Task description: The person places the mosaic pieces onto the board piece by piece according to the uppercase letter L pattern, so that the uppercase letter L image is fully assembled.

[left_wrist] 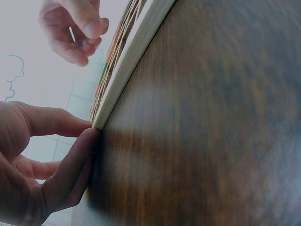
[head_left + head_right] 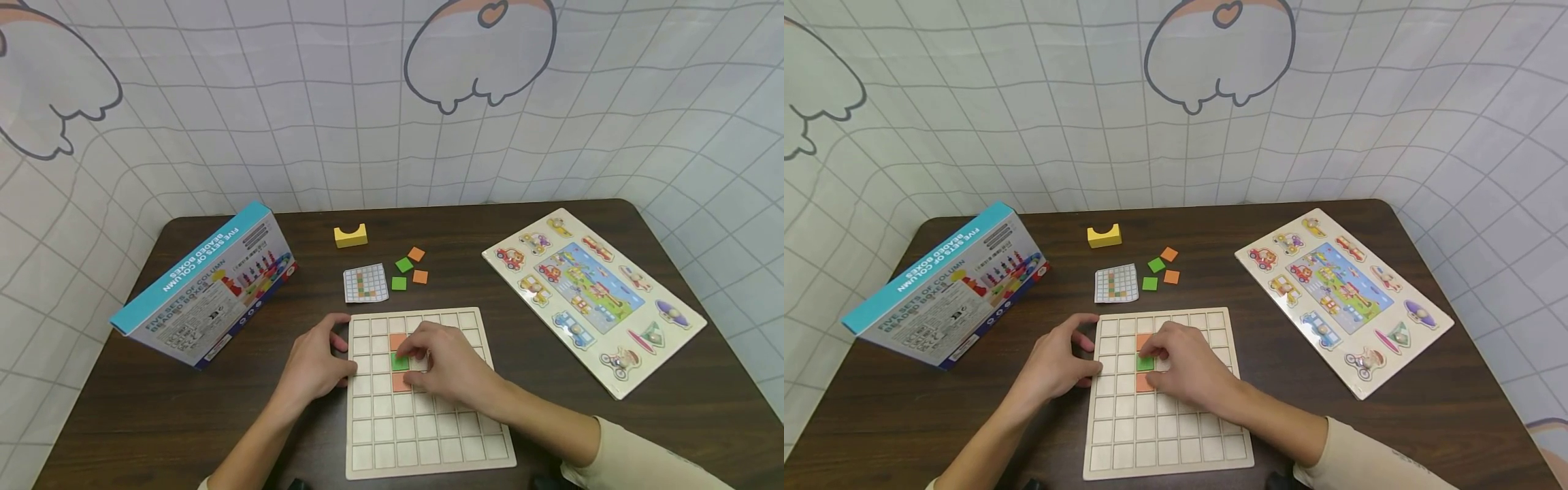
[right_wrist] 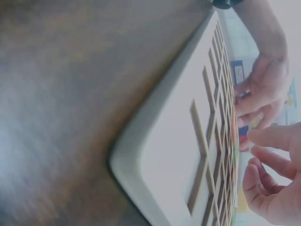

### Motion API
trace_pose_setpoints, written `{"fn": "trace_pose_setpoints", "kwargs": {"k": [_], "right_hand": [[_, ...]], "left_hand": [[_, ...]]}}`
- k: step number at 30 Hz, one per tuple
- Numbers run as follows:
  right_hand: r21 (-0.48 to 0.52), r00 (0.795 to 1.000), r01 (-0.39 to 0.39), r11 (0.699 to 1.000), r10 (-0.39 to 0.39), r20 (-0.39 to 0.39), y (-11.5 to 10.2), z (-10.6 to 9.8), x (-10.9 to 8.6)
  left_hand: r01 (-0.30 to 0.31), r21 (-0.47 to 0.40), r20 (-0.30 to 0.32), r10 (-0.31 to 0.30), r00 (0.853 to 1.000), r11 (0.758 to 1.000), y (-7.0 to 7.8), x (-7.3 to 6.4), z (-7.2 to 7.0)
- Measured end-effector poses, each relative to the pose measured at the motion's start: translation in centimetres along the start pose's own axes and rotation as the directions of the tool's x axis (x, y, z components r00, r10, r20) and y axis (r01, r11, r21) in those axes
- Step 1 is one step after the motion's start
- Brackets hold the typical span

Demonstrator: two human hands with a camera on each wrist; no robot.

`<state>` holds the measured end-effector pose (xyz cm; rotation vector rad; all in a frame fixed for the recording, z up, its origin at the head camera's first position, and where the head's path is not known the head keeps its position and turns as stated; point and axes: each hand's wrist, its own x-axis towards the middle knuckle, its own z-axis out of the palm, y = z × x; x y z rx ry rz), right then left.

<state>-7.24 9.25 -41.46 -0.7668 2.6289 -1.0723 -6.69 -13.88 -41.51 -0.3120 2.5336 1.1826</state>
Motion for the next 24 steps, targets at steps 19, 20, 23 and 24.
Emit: {"fn": "trace_pose_setpoints", "kwargs": {"k": [19, 20, 23, 24], "right_hand": [[0.032, 0.988, -0.094, 0.995, 0.097, -0.118, 2.8, -2.9, 4.0], [0.032, 0.987, -0.103, 0.994, 0.106, -0.120, 2.9, -3.0, 4.3], [0.029, 0.985, -0.114, 0.993, 0.117, -0.126, 3.1, -3.1, 5.2], [0.027, 0.984, -0.118, 0.993, 0.121, -0.128, 3.2, -3.1, 5.5]], "left_hand": [[-0.005, -0.001, -0.005, 0.005, 1.000, 1.000, 0.0, 0.0, 0.0], [-0.006, -0.001, -0.005, 0.006, 1.000, 1.000, 0.0, 0.0, 0.0], [-0.008, 0.000, -0.009, 0.008, 1.000, 1.000, -0.1, 0.1, 0.0], [-0.006, -0.001, -0.010, 0.006, 1.000, 1.000, -0.1, 0.1, 0.0]]}}
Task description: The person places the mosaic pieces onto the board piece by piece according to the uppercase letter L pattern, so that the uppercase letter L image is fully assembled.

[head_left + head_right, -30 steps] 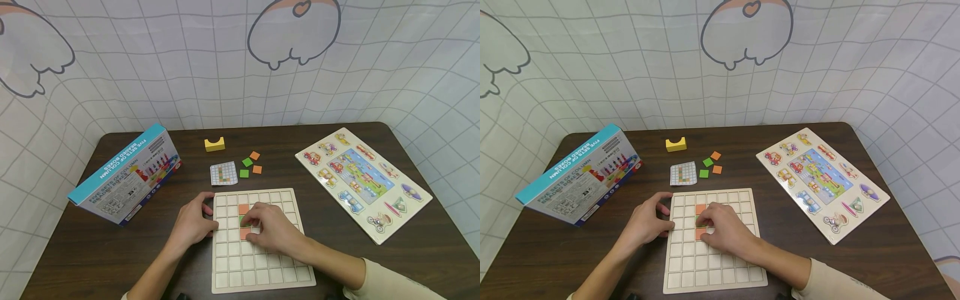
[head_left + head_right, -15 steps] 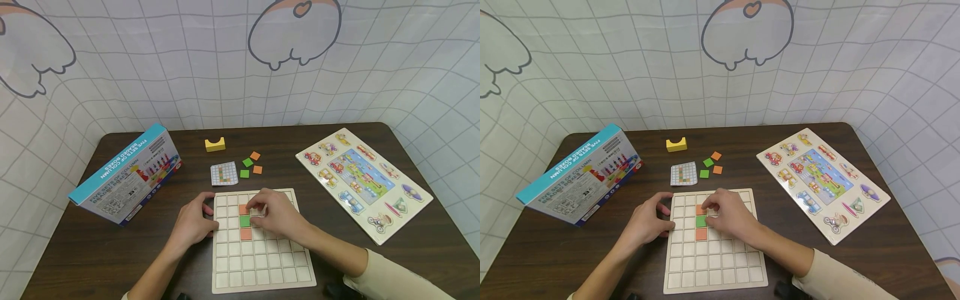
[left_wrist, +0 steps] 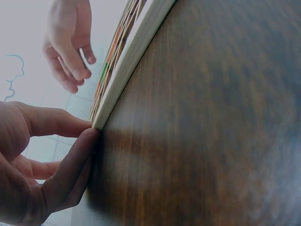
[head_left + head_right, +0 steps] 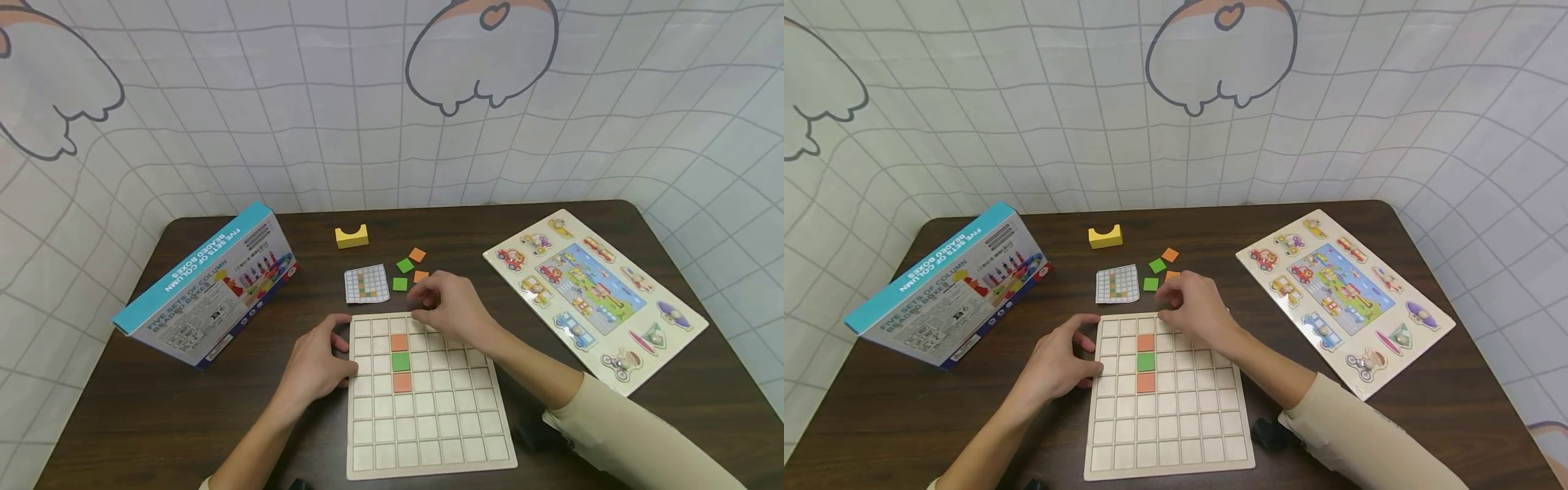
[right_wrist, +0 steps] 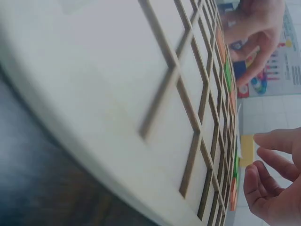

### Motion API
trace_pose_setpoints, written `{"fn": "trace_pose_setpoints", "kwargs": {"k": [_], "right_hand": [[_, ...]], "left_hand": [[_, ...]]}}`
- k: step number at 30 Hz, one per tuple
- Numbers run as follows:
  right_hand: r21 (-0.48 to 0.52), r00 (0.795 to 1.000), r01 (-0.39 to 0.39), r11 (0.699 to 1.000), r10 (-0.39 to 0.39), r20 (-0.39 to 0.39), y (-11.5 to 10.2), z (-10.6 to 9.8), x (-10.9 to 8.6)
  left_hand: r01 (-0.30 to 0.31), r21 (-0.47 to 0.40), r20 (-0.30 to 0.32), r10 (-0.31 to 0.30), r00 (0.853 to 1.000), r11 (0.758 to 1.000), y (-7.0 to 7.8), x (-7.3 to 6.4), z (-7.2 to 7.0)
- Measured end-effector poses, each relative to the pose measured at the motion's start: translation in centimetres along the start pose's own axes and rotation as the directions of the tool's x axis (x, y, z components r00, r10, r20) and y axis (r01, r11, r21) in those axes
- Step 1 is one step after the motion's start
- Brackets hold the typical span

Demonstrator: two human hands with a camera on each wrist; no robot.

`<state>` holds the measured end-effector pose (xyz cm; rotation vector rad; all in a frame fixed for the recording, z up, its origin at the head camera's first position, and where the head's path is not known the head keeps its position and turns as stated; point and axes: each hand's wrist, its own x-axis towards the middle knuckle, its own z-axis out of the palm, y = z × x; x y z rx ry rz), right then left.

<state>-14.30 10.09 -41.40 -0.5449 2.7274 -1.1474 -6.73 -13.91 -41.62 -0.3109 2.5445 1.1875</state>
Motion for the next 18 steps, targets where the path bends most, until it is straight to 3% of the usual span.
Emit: {"fn": "trace_pose_setpoints", "kwargs": {"k": [7, 18], "right_hand": [[-0.022, 1.000, -0.007, 1.000, 0.007, -0.004, -0.1, 0.3, 1.7], [-0.043, 1.000, -0.014, 0.999, 0.015, 0.015, -0.3, 0.9, 3.4]], "left_hand": [[0.008, 0.000, 0.000, -0.008, 1.000, 1.000, 0.0, 0.1, 0.1], [-0.028, -0.006, -0.010, 0.028, 1.000, 1.000, 0.0, -0.1, 0.1]]}}
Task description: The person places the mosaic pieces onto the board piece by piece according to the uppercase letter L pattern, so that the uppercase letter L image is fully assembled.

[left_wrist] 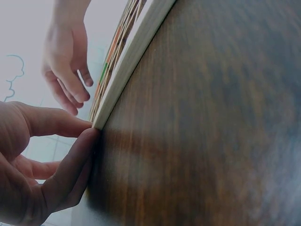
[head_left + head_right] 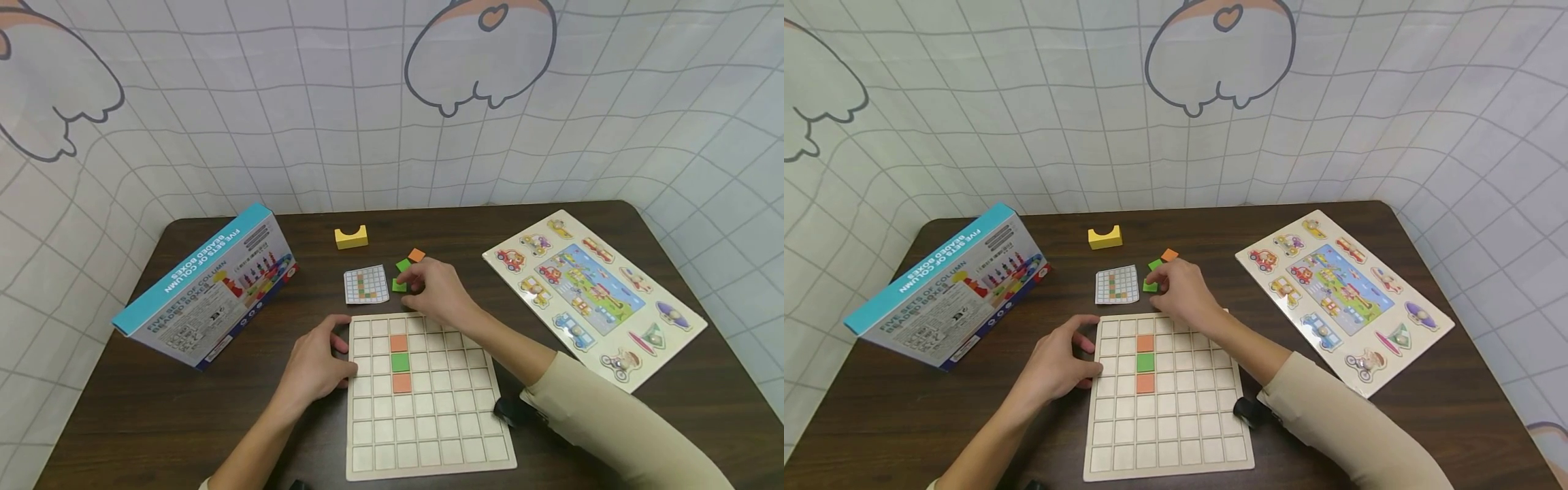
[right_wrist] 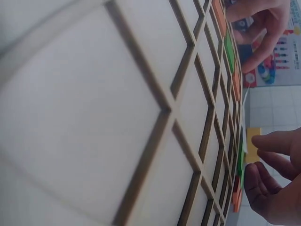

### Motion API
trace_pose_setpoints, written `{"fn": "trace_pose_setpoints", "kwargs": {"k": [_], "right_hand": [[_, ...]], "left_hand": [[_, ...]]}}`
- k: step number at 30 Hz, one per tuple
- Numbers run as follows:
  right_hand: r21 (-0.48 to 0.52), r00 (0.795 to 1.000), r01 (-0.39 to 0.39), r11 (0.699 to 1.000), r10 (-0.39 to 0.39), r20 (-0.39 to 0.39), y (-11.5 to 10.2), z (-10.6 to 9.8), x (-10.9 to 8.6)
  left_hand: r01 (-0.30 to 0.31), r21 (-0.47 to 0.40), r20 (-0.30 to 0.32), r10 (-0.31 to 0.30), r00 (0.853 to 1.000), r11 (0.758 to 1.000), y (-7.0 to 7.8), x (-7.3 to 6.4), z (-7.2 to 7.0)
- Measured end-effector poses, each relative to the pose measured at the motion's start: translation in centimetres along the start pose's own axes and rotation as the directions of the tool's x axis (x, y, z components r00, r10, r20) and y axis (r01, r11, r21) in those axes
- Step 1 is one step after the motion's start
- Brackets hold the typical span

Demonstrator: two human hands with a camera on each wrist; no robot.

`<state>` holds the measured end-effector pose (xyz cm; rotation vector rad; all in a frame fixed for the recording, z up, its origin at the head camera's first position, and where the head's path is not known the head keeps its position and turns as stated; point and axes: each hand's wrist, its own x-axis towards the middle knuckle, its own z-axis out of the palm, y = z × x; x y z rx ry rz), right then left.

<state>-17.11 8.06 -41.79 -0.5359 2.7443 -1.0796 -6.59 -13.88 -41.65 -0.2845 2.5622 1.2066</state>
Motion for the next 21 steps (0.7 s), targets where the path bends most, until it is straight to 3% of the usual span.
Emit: {"fn": "trace_pose_setpoints", "kwargs": {"k": [21], "right_hand": [[-0.030, 1.000, -0.005, 1.000, 0.005, 0.012, 0.3, 1.0, 1.2]], "left_hand": [[0.025, -0.002, 0.014, -0.025, 1.000, 1.000, 0.0, 0.1, -0.1]]}}
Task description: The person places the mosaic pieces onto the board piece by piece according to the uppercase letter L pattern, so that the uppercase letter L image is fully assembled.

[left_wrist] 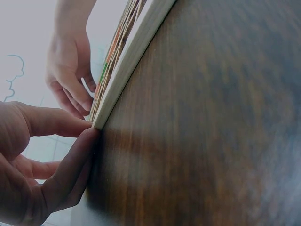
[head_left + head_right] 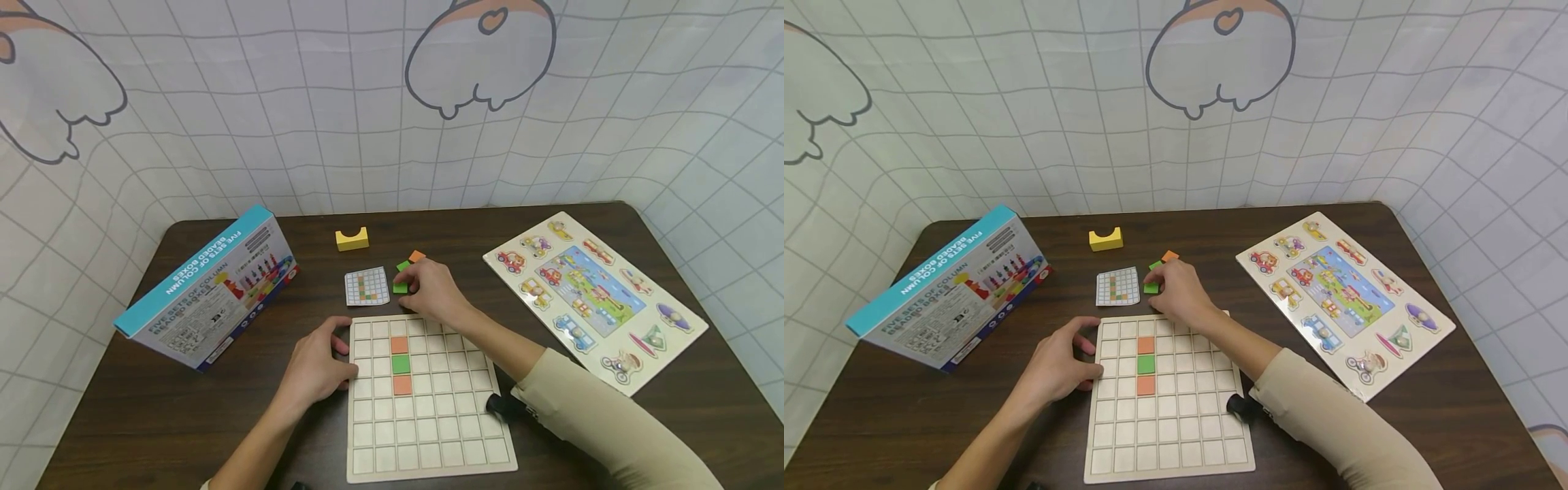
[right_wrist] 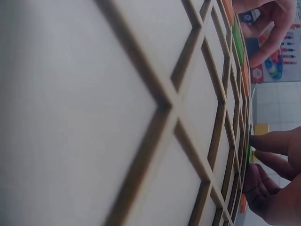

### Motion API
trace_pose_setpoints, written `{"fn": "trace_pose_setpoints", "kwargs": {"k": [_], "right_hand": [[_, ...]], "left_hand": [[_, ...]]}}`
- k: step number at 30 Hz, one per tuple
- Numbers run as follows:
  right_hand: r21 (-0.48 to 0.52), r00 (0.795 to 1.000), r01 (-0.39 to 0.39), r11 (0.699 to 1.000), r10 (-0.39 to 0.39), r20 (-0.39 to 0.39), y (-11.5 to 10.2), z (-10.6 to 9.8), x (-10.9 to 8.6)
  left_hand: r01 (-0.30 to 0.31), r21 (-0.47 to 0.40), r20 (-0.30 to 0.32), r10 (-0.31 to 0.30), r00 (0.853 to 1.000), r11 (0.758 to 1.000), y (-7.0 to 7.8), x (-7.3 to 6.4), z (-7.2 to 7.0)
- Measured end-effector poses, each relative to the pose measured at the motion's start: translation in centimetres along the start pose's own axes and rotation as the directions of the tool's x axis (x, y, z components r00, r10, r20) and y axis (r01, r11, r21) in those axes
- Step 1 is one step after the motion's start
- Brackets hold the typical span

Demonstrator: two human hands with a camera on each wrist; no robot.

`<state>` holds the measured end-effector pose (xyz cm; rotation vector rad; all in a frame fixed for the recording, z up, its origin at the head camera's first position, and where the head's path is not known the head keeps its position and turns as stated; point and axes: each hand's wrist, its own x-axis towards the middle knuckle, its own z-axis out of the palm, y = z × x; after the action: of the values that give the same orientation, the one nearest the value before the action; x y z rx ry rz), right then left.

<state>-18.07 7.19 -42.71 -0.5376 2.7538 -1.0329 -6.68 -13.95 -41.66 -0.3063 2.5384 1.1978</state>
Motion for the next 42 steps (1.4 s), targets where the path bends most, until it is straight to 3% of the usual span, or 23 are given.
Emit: {"fn": "trace_pose_setpoints", "kwargs": {"k": [42], "right_hand": [[-0.040, 0.999, -0.018, 0.999, 0.019, 0.029, -0.3, 0.0, 1.0]], "left_hand": [[0.001, -0.007, 0.004, -0.001, 1.000, 1.000, -0.1, 0.0, 0.0]]}}
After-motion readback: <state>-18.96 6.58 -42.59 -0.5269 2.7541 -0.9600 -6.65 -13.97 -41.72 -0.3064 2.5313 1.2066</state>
